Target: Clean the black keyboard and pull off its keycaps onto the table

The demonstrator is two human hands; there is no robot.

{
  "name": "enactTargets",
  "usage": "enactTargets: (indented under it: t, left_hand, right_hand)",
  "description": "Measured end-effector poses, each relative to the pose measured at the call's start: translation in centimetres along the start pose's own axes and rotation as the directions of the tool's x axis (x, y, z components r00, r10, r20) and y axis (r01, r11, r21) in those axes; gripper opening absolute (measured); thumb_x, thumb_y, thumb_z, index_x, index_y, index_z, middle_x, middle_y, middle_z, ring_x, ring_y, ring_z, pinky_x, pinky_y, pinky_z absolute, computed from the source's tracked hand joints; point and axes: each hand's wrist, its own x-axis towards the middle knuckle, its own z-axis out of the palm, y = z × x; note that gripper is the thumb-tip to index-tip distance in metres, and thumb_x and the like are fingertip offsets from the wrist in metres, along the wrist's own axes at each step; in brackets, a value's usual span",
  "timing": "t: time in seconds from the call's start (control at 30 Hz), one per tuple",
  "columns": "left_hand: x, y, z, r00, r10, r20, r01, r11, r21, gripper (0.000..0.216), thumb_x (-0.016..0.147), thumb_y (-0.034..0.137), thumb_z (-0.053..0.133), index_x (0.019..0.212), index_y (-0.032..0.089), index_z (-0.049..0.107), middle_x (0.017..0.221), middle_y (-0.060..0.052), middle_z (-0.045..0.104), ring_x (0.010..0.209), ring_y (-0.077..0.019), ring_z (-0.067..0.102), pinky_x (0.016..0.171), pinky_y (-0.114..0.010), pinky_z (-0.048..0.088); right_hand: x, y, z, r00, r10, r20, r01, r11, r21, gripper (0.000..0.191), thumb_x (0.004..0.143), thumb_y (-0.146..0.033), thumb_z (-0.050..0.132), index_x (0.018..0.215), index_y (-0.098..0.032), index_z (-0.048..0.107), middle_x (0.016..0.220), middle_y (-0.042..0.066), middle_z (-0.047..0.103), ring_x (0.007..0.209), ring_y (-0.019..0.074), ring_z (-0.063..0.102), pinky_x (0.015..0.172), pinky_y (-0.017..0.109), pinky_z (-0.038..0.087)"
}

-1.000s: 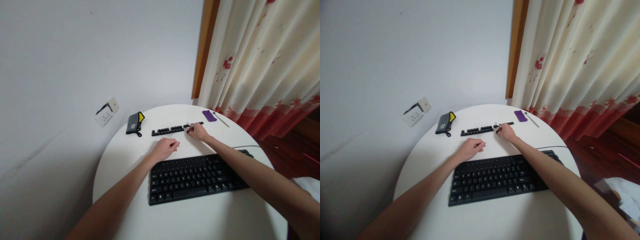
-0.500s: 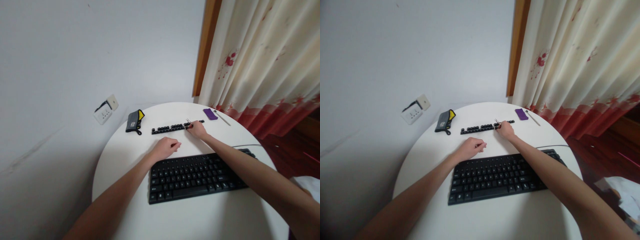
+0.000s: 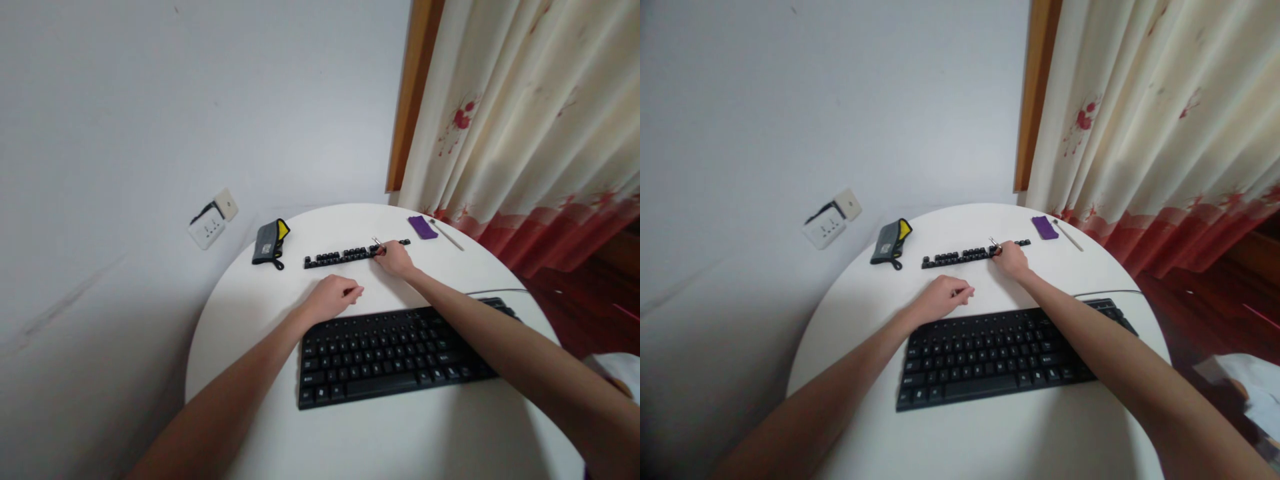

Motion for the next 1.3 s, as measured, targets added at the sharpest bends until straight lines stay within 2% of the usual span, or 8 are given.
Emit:
enactTargets:
  t: [0.43, 0.57, 0.67, 0.8, 0.9, 0.97, 1.1, 1.3]
  left_hand:
    - [0.0, -0.1, 0.0, 1.000, -0.009, 0.000, 0.009, 1.000, 0.010, 0.037, 0.095, 0.034, 0.048, 0.072, 0.018, 0.071, 0.069, -0.002, 0.072, 0.064, -0.0145, 0.064, 0.061, -0.023, 0.040]
    - [0.0, 0.0, -0.2, 1.000, -0.010, 0.012, 0.010, 1.000, -0.002, 0.036, 0.095, 0.034, 0.049, 0.073, 0.018, 0.072, 0.071, -0.002, 0.072, 0.066, -0.0149, 0.064, 0.062, -0.023, 0.040]
    - [0.0, -0.2, 0.0, 1.000, -0.009, 0.013, 0.009, 1.000, 0.004, 0.037, 0.095, 0.036, 0.048, 0.074, 0.018, 0.072, 0.070, -0.002, 0.072, 0.066, -0.0150, 0.064, 0.063, -0.024, 0.041]
    - [0.0, -0.5, 0.3, 1.000, -0.010, 0.029, 0.010, 1.000, 0.004, 0.038, 0.096, 0.037, 0.047, 0.075, 0.018, 0.072, 0.070, -0.002, 0.071, 0.065, -0.0146, 0.063, 0.063, -0.024, 0.040]
    - [0.0, -0.6, 0.5, 0.999, -0.014, 0.037, 0.014, 1.000, 0.001, 0.039, 0.096, 0.037, 0.046, 0.073, 0.017, 0.071, 0.069, -0.002, 0.071, 0.064, -0.0142, 0.062, 0.063, -0.024, 0.040]
    - [0.0, -0.6, 0.5, 0.999, -0.016, 0.040, 0.015, 1.000, 0.003, 0.039, 0.096, 0.037, 0.046, 0.072, 0.017, 0.071, 0.069, -0.002, 0.070, 0.064, -0.0141, 0.061, 0.063, -0.024, 0.040]
    - [0.1, -0.6, 0.5, 0.999, -0.013, 0.046, 0.013, 1.000, 0.009, 0.039, 0.096, 0.037, 0.046, 0.073, 0.017, 0.070, 0.070, -0.002, 0.070, 0.064, -0.0141, 0.060, 0.064, -0.024, 0.039]
    - [0.1, -0.7, 0.6, 0.998, -0.017, 0.054, 0.016, 1.000, 0.016, 0.040, 0.095, 0.040, 0.046, 0.070, 0.017, 0.067, 0.069, -0.002, 0.069, 0.063, -0.0140, 0.059, 0.062, -0.024, 0.038]
  right_hand:
    - [-0.1, -0.2, -0.4, 1.000, 0.008, -0.025, -0.006, 0.997, 0.072, 0.012, 0.071, -0.020, 0.071, 0.082, -0.016, 0.075, 0.083, 0.010, 0.073, 0.077, 0.0198, 0.066, 0.071, 0.026, 0.046]
    - [-0.6, -1.0, -3.5, 0.994, 0.018, -0.109, -0.005, 0.992, 0.124, 0.015, 0.076, -0.026, 0.067, 0.080, -0.013, 0.074, 0.081, 0.011, 0.073, 0.077, 0.0208, 0.065, 0.069, 0.026, 0.045]
    - [-1.6, -1.3, -6.9, 0.981, 0.026, -0.190, 0.010, 0.982, 0.187, 0.035, 0.090, -0.038, 0.051, 0.086, -0.011, 0.073, 0.082, 0.012, 0.073, 0.073, 0.0187, 0.064, 0.066, 0.026, 0.044]
    - [-4.3, -0.9, -10.9, 0.956, -0.039, -0.292, 0.158, 0.904, 0.397, 0.054, 0.098, -0.046, 0.032, 0.084, -0.010, 0.071, 0.078, 0.012, 0.070, 0.068, 0.0172, 0.060, 0.062, 0.026, 0.043]
    - [-7.5, -0.1, -12.6, 0.913, -0.128, -0.388, 0.275, 0.894, 0.354, 0.056, 0.098, -0.050, 0.030, 0.084, -0.014, 0.070, 0.078, 0.009, 0.067, 0.074, 0.0184, 0.059, 0.065, 0.027, 0.042]
    - [-9.9, 0.5, -12.9, 0.901, -0.136, -0.411, 0.274, 0.914, 0.298, 0.057, 0.099, -0.053, 0.029, 0.084, -0.015, 0.069, 0.069, 0.005, 0.060, 0.067, 0.0172, 0.055, 0.062, 0.028, 0.039]
    - [-14.0, 1.9, -12.0, 0.957, -0.051, -0.286, 0.159, 0.916, 0.368, 0.048, 0.097, -0.050, 0.036, 0.078, -0.016, 0.064, 0.052, -0.002, 0.046, 0.048, 0.0129, 0.042, 0.051, 0.026, 0.031]
    - [-16.8, 3.2, -10.1, 0.993, -0.027, -0.111, 0.067, 0.923, 0.380, 0.035, 0.094, -0.039, 0.044, 0.071, -0.018, 0.059, 0.053, -0.002, 0.056, 0.049, 0.0132, 0.048, 0.054, 0.026, 0.036]
